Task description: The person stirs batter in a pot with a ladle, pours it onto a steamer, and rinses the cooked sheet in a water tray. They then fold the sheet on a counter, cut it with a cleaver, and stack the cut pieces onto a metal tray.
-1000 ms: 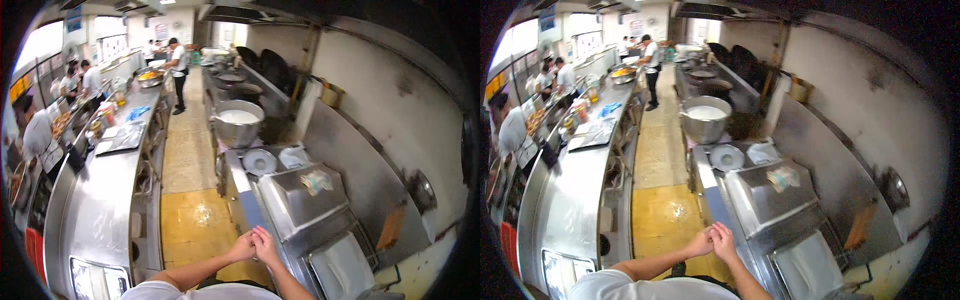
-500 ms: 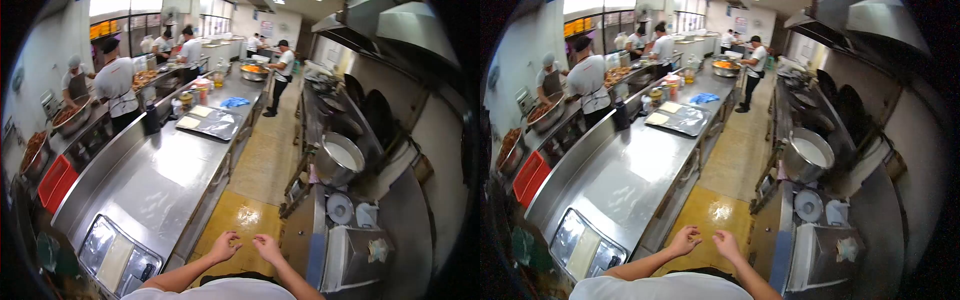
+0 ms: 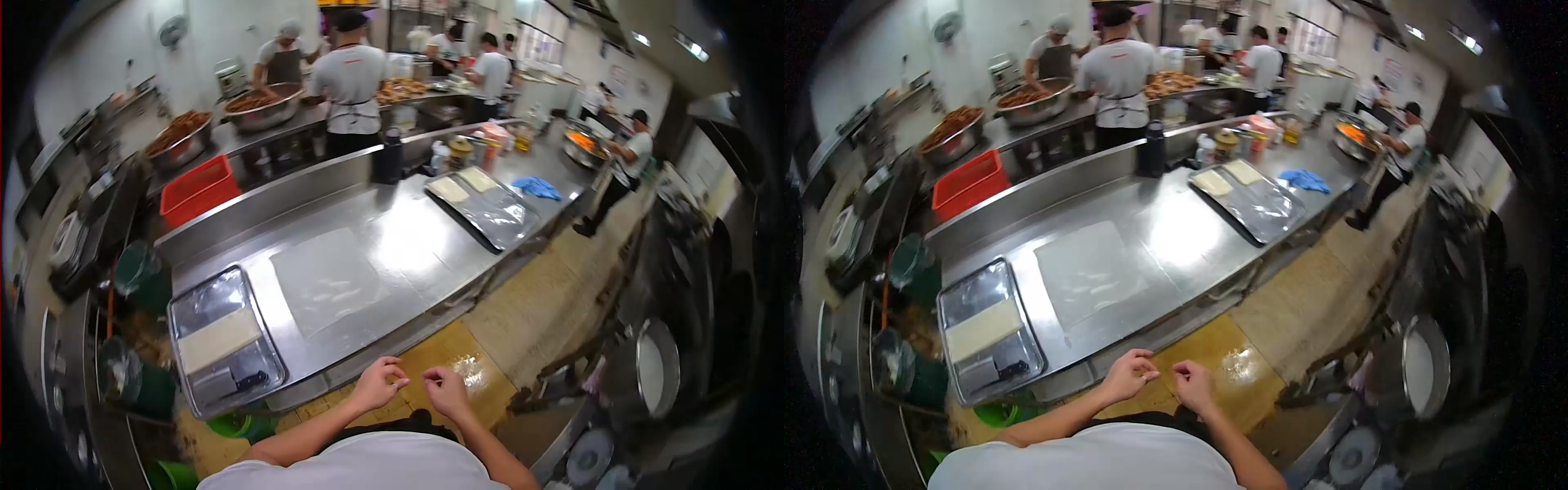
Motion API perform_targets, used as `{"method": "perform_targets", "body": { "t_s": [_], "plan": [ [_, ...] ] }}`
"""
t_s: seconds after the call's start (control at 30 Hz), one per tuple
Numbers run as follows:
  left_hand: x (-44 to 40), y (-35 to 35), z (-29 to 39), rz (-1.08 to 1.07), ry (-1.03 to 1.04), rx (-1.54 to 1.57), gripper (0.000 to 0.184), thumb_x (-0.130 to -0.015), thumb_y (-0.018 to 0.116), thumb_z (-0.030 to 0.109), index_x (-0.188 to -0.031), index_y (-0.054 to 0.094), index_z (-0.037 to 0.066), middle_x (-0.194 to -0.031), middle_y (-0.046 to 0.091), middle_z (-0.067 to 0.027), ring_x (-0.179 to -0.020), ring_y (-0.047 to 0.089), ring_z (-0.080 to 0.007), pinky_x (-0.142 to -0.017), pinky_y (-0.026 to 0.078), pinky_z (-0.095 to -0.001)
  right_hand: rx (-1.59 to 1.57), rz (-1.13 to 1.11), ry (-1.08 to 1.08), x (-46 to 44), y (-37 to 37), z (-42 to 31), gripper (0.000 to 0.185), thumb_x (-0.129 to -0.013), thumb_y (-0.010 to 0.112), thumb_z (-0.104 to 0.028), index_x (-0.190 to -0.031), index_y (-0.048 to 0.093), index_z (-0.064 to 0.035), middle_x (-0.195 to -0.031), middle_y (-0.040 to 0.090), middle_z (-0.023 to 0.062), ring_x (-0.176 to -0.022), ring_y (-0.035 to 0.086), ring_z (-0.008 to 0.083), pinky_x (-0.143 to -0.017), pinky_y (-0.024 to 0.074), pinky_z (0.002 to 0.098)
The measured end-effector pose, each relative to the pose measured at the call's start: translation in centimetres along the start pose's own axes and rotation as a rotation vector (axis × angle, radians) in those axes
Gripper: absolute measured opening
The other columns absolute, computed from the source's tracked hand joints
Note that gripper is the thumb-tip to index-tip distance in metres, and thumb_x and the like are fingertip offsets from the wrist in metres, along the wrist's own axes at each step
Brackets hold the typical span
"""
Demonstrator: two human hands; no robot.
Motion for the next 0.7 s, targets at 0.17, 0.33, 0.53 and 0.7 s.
{"method": "perform_targets", "body": {
  "t_s": [0.17, 0.33, 0.53, 0.7],
  "plan": [
    [-2.7, 1.4, 2.9, 0.049, -0.078, -0.014, 0.025, -0.087, 0.082, 0.03, -0.102, 0.076, 0.011, -0.14, 0.059, -0.0172, -0.128, 0.058, -0.0362, -0.107, 0.048, -0.0444, 0.047, -0.189, -0.052, -4.5, -2.8, 1.3, 0.021, -0.087, 0.076, -0.019, -0.096, 0.075, 0.0006, -0.105, 0.073, 0.0195, -0.093, 0.071, 0.03, -0.077, 0.0571, 0.0386],
    [-4.5, 3.0, 2.4, 0.124, -0.086, -0.146, 0.03, -0.084, 0.084, 0.035, -0.1, 0.077, 0.011, -0.145, 0.055, -0.0203, -0.135, 0.051, -0.0382, -0.111, 0.044, -0.0457, 0.143, -0.117, -0.361, -8.9, -3.5, -0.9, 0.019, -0.086, 0.078, -0.017, -0.089, 0.074, 0.0012, -0.105, 0.072, 0.0202, -0.099, 0.069, 0.0345, -0.084, 0.0548, 0.0411],
    [-3.4, 0.5, -1.7, 0.08, -0.248, -0.191, 0.039, -0.084, 0.082, 0.039, -0.114, 0.077, 0.014, -0.147, 0.054, -0.0213, -0.136, 0.05, -0.0399, -0.113, 0.042, -0.0463, 0.173, -0.315, -0.38, -14.7, 0.4, -1.5, 0.043, -0.085, 0.079, -0.021, -0.121, 0.067, -0.0008, -0.118, 0.067, 0.023, -0.109, 0.066, 0.0371, -0.091, 0.0539, 0.0452],
    [-3.4, -7.9, -7.1, 0.282, -0.443, -0.003, 0.041, -0.084, 0.083, 0.036, -0.115, 0.076, 0.009, -0.113, 0.076, -0.0155, -0.103, 0.072, -0.0301, -0.093, 0.056, -0.0396, 0.195, -0.36, -0.345, -19.3, 5.6, -2.9, 0.052, -0.088, 0.075, -0.02, -0.131, 0.059, 0.0037, -0.129, 0.06, 0.0279, -0.121, 0.057, 0.0444, -0.106, 0.0455, 0.0472]
  ]
}}
Point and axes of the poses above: each hand's wrist, its own x-axis away from the middle knuckle, its own y-axis out of the palm, z = x × y, the point moved 8 cm from there along -x, towards the middle knuckle
